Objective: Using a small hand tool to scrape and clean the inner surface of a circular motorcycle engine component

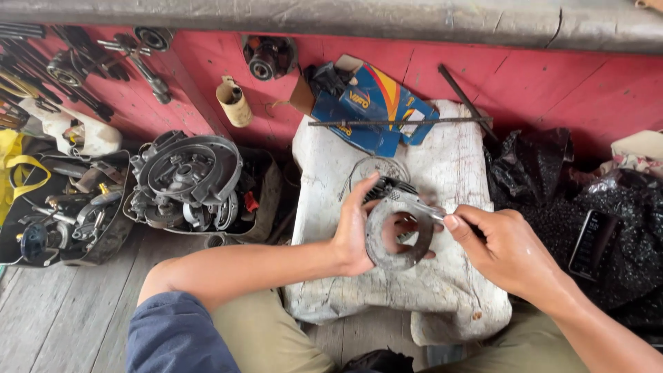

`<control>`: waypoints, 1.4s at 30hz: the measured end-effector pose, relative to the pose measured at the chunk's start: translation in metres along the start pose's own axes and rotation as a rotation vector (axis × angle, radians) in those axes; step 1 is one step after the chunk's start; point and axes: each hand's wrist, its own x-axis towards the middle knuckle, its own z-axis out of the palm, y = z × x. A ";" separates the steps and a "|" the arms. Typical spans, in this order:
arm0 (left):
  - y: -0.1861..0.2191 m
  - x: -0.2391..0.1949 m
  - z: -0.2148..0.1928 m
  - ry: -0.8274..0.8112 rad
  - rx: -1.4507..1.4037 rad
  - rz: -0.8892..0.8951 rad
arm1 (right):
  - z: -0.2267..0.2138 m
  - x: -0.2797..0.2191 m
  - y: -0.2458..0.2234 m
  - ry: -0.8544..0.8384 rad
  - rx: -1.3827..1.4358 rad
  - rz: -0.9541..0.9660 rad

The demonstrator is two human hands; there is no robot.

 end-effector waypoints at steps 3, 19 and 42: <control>-0.001 0.002 0.000 0.132 -0.013 0.022 | 0.008 0.005 0.002 -0.112 -0.183 0.132; 0.004 0.000 -0.008 -0.029 -0.019 0.008 | 0.015 0.011 0.019 -0.109 -0.106 0.118; 0.004 -0.002 -0.008 -0.030 0.026 -0.021 | 0.018 0.005 0.012 -0.313 -0.092 0.048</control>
